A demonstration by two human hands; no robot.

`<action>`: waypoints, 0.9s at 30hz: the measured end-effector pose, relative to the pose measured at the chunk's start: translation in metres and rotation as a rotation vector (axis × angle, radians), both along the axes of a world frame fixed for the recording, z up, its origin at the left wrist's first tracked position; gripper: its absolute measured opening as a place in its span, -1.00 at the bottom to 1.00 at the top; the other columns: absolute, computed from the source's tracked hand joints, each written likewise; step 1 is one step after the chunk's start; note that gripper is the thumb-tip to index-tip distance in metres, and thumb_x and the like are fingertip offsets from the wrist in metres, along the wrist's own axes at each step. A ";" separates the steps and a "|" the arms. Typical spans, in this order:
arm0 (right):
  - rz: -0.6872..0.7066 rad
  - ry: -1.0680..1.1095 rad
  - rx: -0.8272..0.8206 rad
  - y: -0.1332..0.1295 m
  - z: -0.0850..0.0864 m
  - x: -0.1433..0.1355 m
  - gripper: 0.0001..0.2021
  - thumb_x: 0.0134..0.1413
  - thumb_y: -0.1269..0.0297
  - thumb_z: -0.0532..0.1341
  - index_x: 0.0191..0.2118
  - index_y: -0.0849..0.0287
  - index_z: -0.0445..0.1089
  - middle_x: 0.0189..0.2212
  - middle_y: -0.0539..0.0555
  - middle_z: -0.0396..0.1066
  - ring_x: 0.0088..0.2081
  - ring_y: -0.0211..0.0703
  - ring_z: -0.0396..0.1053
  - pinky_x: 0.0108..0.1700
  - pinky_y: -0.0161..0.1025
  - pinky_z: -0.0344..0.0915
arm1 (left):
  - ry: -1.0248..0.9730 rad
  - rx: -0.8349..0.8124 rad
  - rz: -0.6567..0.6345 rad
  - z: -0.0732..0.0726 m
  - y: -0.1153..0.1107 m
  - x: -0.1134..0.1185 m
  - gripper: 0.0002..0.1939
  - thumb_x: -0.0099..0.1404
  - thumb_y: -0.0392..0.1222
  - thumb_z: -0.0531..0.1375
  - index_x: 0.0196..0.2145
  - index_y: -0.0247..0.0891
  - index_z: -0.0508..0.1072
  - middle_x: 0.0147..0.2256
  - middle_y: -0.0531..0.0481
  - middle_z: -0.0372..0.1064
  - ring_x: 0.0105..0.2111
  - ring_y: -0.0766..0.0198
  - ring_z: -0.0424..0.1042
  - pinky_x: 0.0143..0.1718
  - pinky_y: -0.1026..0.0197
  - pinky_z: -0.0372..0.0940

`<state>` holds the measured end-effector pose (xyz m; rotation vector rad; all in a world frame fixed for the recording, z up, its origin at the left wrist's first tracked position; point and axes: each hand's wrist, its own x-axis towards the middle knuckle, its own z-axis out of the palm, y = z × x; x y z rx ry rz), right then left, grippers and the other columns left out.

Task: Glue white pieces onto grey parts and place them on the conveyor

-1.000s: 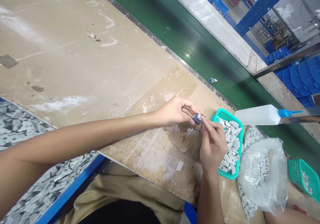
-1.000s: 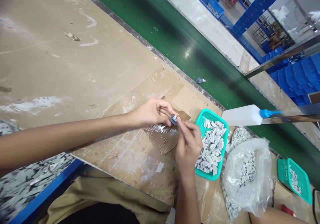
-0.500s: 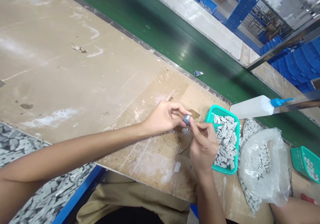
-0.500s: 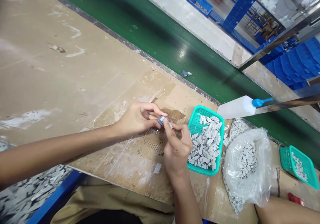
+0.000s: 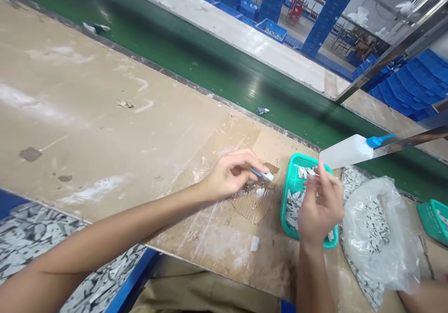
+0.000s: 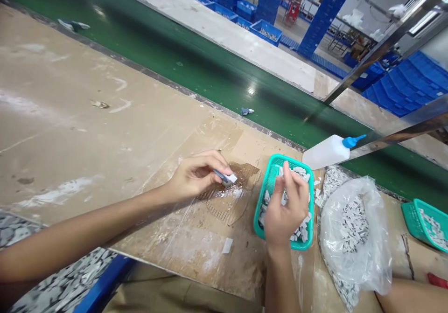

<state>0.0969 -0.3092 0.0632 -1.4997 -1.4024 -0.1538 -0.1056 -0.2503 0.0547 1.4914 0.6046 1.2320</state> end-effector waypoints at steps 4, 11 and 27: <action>-0.059 -0.310 -0.516 0.021 -0.008 0.038 -0.66 0.23 0.35 0.10 0.05 0.22 0.47 -0.12 0.23 0.43 -0.14 0.04 0.41 -0.07 -0.06 0.31 | 0.018 -0.008 0.008 -0.005 0.002 -0.003 -0.79 0.12 -0.47 0.21 -0.35 -0.24 0.57 -0.32 -0.08 0.48 -0.29 0.28 0.48 -0.29 0.29 0.41; -0.116 -0.631 -0.913 0.039 -0.027 0.049 -0.66 0.21 0.34 0.19 0.10 0.20 0.36 -0.14 0.22 0.37 -0.17 0.06 0.41 -0.28 -0.20 0.20 | -0.211 -0.403 -0.047 -0.006 0.009 -0.001 -0.70 0.00 -0.13 0.45 -0.39 -0.31 0.47 -0.38 -0.06 0.46 -0.40 0.24 0.51 -0.31 0.19 0.46; -0.067 -0.524 -1.054 0.041 -0.011 0.041 -0.71 0.23 0.40 0.14 0.04 0.18 0.41 -0.06 0.22 0.32 -0.05 0.03 0.39 -0.20 -0.24 0.17 | -0.057 -0.457 0.602 -0.001 0.169 -0.029 -0.35 0.22 -0.49 0.19 0.26 -0.44 0.15 -0.21 -0.18 0.48 -0.33 0.31 0.52 -0.11 0.22 0.43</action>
